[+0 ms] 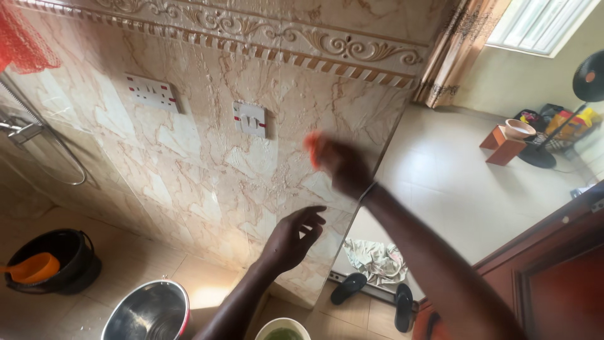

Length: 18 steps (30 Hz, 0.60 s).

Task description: The person dips an orange sponge into a bucket of soapy water and scrubs the tiled bathroom wall. The person repeatedly wipes the wall surface around electrical outlets and decorative tiles, then rinses the sponge in the bucket and continues scrubbing lower sections of the wall.

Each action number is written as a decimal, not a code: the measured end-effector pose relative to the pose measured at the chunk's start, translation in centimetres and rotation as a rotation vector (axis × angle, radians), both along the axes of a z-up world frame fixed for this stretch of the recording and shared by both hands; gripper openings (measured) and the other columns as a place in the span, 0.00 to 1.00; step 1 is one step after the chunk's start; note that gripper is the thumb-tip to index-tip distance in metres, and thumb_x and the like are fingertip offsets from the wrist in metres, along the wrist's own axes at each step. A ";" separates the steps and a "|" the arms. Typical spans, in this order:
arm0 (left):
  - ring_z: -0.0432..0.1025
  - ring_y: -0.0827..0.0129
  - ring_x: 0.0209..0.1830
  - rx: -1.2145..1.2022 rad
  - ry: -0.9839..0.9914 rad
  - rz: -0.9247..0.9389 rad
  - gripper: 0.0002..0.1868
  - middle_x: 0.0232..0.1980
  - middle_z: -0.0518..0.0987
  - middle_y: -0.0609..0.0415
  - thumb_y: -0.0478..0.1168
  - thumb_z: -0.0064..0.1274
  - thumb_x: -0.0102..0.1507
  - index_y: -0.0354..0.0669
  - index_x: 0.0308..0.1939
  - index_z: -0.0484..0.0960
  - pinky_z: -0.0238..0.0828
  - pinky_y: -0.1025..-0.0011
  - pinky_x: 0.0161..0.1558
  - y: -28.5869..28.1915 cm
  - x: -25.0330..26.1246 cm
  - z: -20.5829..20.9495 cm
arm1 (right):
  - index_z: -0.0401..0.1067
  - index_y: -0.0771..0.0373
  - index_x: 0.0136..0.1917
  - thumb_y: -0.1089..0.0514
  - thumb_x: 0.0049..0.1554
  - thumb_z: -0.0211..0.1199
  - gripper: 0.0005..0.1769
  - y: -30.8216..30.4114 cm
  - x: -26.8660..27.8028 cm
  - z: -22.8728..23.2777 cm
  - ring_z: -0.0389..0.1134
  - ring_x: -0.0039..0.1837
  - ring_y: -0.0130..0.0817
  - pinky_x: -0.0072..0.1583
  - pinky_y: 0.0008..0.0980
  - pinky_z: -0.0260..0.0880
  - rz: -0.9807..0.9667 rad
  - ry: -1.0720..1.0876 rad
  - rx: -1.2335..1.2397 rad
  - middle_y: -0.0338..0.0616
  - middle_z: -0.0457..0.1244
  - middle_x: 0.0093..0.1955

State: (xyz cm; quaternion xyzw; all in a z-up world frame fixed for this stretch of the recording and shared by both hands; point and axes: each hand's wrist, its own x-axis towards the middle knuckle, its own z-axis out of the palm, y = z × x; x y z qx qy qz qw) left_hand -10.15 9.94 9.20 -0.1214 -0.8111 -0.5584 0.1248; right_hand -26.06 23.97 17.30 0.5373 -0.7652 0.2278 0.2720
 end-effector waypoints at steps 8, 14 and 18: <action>0.82 0.67 0.43 -0.130 -0.175 -0.054 0.20 0.46 0.86 0.53 0.38 0.57 0.63 0.47 0.60 0.80 0.80 0.70 0.45 -0.7 1.3 -3.2 | 0.72 0.62 0.45 0.73 0.52 0.57 0.10 5.0 -2.6 -1.4 0.71 0.61 0.37 0.60 0.39 0.74 0.119 0.052 0.104 0.42 0.69 0.59; 0.81 0.68 0.45 -0.111 -0.038 -0.026 0.19 0.46 0.86 0.53 0.38 0.56 0.64 0.45 0.60 0.79 0.79 0.70 0.47 -2.2 0.4 0.0 | 0.73 0.62 0.60 0.73 0.54 0.56 0.21 5.0 -2.1 7.9 0.65 0.64 0.50 0.64 0.48 0.68 -0.210 0.647 -0.186 0.48 0.65 0.63; 0.82 0.68 0.43 -0.118 -0.038 -0.098 0.18 0.44 0.86 0.55 0.39 0.55 0.65 0.45 0.59 0.80 0.80 0.71 0.48 -2.5 1.1 1.2 | 0.71 0.58 0.52 0.67 0.66 0.52 0.08 2.1 -3.6 1.5 0.71 0.51 0.37 0.50 0.37 0.70 -0.194 -0.037 0.020 0.40 0.66 0.52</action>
